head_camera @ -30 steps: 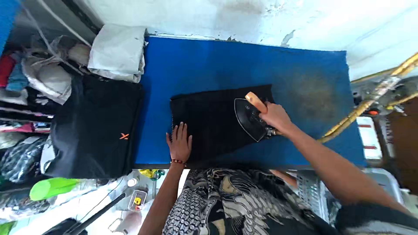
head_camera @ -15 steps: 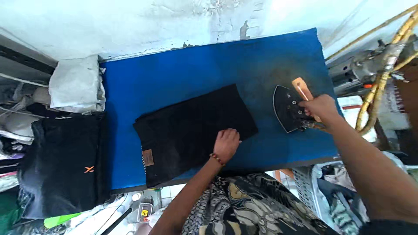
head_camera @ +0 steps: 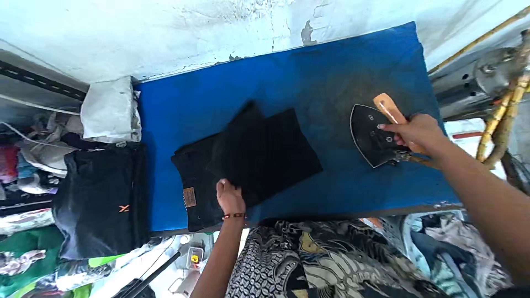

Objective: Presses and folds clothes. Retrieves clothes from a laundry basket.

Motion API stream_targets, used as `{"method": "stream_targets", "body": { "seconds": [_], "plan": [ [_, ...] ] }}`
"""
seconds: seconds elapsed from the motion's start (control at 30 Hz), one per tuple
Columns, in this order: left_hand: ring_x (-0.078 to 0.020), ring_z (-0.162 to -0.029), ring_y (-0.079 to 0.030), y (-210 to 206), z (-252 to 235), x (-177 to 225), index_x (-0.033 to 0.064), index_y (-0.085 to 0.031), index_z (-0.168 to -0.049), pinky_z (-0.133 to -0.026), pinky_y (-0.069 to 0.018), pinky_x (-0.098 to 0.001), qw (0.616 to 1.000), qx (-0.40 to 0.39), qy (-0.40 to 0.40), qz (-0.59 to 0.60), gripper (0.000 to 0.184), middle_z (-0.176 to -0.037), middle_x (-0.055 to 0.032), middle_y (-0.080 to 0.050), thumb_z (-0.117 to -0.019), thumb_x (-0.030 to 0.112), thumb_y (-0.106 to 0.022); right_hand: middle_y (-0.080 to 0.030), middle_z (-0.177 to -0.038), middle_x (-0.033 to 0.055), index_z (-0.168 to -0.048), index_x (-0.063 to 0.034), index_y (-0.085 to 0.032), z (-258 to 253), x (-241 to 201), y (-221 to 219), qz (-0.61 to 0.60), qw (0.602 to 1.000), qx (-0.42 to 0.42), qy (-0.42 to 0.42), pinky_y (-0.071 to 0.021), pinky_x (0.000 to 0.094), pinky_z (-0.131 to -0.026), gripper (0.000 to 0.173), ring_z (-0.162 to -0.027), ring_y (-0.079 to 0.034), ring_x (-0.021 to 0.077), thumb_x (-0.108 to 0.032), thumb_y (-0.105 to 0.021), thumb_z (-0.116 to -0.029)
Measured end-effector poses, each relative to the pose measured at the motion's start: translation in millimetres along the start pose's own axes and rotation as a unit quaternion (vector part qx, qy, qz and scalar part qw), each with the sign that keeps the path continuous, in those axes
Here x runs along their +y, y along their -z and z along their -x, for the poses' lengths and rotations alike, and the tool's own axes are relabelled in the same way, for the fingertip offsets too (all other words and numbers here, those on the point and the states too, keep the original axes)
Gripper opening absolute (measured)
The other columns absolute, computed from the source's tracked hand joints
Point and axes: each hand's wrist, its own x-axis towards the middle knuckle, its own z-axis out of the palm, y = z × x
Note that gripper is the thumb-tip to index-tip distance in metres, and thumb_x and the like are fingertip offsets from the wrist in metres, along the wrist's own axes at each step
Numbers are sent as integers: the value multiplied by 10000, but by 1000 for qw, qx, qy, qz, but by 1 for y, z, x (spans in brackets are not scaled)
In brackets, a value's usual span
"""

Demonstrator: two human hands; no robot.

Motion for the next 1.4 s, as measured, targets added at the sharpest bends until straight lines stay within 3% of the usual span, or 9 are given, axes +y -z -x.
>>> {"method": "stream_targets", "body": {
  "seconds": [0.17, 0.3, 0.57, 0.7, 0.77, 0.87, 1.03, 1.2, 1.4],
  "plan": [
    [-206, -1196, -543, 50, -9, -6, 22, -321, -1473, -1023, -450, -409, 978, 31, 119, 166, 554, -1350, -140, -505, -1128, 428, -170, -636, -790, 206, -1010, 118, -611, 52, -51, -20, 109, 991, -43, 67, -555, 506, -675, 563, -658, -630, 293, -417, -763, -925],
    [-251, -1317, -492, 52, -17, 1, 17, -261, -1540, -1093, -423, -403, 972, 5, 167, 164, 513, -1515, -195, -408, -1126, 301, -364, -669, -959, 295, -1190, 104, -593, 124, -107, -87, 205, 966, -88, 127, -551, 649, -764, 653, -855, -685, 450, -427, -809, -878],
    [-251, -1132, -557, 64, -21, 10, -19, -387, -1406, -989, -481, -375, 961, -36, 212, 174, 362, -1306, -190, -508, -1064, 91, -426, -631, -1193, 328, -1341, 42, -546, 148, -217, -195, 220, 945, -88, 224, -508, 692, -860, 543, -1113, -632, 514, -302, -699, -950],
    [-147, -905, -627, 62, -8, 15, -68, -522, -1106, -853, -548, -292, 988, -87, 79, 97, 181, -992, -131, -623, -932, -100, -553, -637, -1177, 336, -1292, 47, -585, 91, -228, -165, 165, 965, -48, 199, -502, 726, -859, 487, -1068, -646, 521, -254, -727, -937],
    [-94, -957, -672, 53, 0, 17, -106, -537, -1172, -877, -570, -257, 984, -165, -29, 53, 390, -1053, -125, -673, -799, -118, -648, -645, -1112, 337, -1250, 75, -592, 65, -207, -138, 114, 979, -28, 167, -515, 699, -829, 463, -971, -664, 498, -237, -725, -936],
    [-236, -1273, -578, 12, 3, 14, -184, -575, -1236, -1068, -494, -346, 920, -343, -172, -80, 589, -1415, -293, -521, -731, 47, -771, -640, -1067, 346, -1148, 140, -599, 32, -167, -95, 105, 990, 24, 91, -515, 671, -819, 463, -935, -658, 481, -266, -697, -950],
    [-366, -1521, -304, -88, -6, 17, 57, -622, -1365, -1214, -259, -572, 610, -618, -255, -426, 473, -1668, -163, -294, -965, 294, -714, -413, -1438, 446, -1472, 128, -404, 25, -159, -57, 195, 936, 188, 224, -279, 857, -998, 755, -1368, -341, 658, -135, -783, -874],
    [-336, -1399, -501, -69, -85, 61, 63, -649, -1356, -1162, -361, -564, 647, -385, -392, -529, 344, -1497, -128, -556, -1065, 200, -525, -538, -1424, 315, -1424, 3, -559, 22, -195, -118, 196, 878, 13, 435, -354, 778, -1027, 418, -1368, -442, 552, -191, -567, -1054],
    [-438, -1343, -503, -5, -209, 104, -27, -671, -1211, -1083, -375, -648, 673, -206, -259, -662, 320, -1379, -245, -586, -1038, 236, -612, -676, -1221, 273, -1199, 9, -695, -21, -217, -168, 254, 870, -131, 401, -324, 783, -1009, 251, -1276, -523, 540, -136, -676, -995]
  ]
}}
